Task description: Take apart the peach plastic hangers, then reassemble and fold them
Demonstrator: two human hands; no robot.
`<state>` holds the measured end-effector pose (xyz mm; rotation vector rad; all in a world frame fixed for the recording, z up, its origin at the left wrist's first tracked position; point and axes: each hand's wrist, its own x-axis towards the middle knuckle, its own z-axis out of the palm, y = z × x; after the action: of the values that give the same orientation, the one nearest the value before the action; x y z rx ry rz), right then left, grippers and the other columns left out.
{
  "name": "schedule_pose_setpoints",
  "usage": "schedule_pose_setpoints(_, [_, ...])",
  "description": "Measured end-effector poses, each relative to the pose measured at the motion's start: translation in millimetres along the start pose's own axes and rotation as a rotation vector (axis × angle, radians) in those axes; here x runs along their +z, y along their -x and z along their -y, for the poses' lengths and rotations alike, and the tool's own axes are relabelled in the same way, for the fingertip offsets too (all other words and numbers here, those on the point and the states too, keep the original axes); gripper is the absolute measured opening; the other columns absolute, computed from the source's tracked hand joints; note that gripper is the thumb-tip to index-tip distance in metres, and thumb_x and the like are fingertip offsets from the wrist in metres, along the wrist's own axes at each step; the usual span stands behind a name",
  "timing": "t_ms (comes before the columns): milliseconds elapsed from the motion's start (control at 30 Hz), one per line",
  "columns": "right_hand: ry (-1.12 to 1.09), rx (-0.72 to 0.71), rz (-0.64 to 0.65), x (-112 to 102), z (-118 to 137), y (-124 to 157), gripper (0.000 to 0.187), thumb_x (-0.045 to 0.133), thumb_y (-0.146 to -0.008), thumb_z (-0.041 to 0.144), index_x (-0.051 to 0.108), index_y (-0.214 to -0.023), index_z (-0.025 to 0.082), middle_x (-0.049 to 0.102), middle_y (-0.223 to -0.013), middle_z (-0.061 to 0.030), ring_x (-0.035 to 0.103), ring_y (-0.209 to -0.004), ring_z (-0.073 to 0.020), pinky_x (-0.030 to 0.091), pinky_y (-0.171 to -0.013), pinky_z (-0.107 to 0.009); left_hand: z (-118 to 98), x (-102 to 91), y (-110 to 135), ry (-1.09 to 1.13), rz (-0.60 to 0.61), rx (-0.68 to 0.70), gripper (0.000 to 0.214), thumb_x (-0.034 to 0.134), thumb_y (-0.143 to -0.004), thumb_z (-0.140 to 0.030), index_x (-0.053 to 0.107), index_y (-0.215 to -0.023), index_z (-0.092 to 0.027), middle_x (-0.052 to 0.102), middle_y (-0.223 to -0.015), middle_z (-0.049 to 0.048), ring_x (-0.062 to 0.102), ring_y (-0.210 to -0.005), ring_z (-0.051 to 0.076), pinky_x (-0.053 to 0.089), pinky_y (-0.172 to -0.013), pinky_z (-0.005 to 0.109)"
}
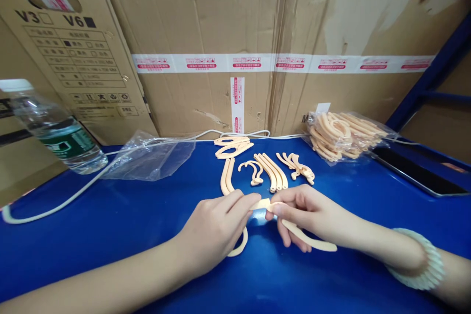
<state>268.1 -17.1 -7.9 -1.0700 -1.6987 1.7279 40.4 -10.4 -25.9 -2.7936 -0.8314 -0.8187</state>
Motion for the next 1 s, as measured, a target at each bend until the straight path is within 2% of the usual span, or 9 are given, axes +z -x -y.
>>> schedule_pose_setpoints(133, [-0.037,0.057,0.072,3.6,-0.8,1.5,0.042,0.062,-0.083,0.058,0.061,-0.085,0.016,0.064,-0.055,0.0022,0.05,-0.034,-0.0075,0.036,-0.035,-0.018,1.2,-1.0,-1.6,-0.174,0.014,0.153,0.026,0.035,-0.1,-0.015,0.061,-0.1,-0.015,0.066,-0.076,0.0045,0.061,-0.058,0.016,0.042,-0.047,0.025])
schedule_pose_setpoints(233, [-0.036,0.08,0.085,6.2,-1.4,1.7,0.041,0.062,-0.082,0.057,0.062,-0.085,0.016,0.063,-0.054,0.0026,0.049,-0.034,-0.0075,0.035,-0.034,-0.017,0.8,-2.9,-3.2,-0.224,0.073,0.211,0.026,0.036,-0.099,-0.014,0.062,-0.092,-0.014,0.059,-0.068,0.002,0.054,-0.05,0.016,0.033,-0.041,0.027])
schedule_pose_setpoints(400, [0.03,0.063,-0.011,13.4,-0.6,3.2,0.041,0.058,-0.085,0.057,0.061,-0.082,0.016,0.059,-0.049,0.0038,0.044,-0.031,-0.0064,0.03,-0.031,-0.016,-1.3,-4.9,-5.2,-0.26,0.073,0.244,0.03,0.036,-0.099,-0.014,0.06,-0.08,-0.015,0.056,-0.062,0.0019,0.051,-0.047,0.016,0.028,-0.04,0.03])
schedule_pose_setpoints(567, [0.159,0.013,-0.078,20.0,-0.9,6.5,0.035,0.056,-0.09,0.048,0.057,-0.074,0.017,0.057,-0.049,0.004,0.043,-0.032,-0.0054,0.028,-0.033,-0.015,-3.0,-5.6,-5.9,-0.324,0.049,0.266,0.033,0.034,-0.1,-0.014,0.06,-0.079,-0.015,0.054,-0.058,0.0014,0.052,-0.043,0.017,0.026,-0.037,0.032])
schedule_pose_setpoints(833, [0.41,-0.157,-0.109,17.1,-5.7,9.8,0.037,0.051,-0.096,0.042,0.051,-0.067,0.019,0.056,-0.052,0.0032,0.05,-0.037,-0.0074,0.037,-0.041,-0.018,-5.0,-8.4,-7.0,-0.354,0.075,0.278,0.028,0.035,-0.095,-0.008,0.06,-0.084,-0.013,0.055,-0.058,0.0016,0.052,-0.04,0.018,0.027,-0.035,0.032])
schedule_pose_setpoints(1000, [0.79,-0.512,-0.176,17.4,-3.9,14.5,0.029,0.043,-0.099,0.026,0.059,-0.076,0.016,0.058,-0.06,-0.0013,0.052,-0.049,-0.0107,0.038,-0.05,-0.023,-2.7,-5.8,-5.7,-0.191,0.119,0.145,0.036,0.026,-0.099,-0.01,0.053,-0.077,-0.017,0.055,-0.058,-0.0007,0.051,-0.04,0.016,0.029,-0.037,0.029])
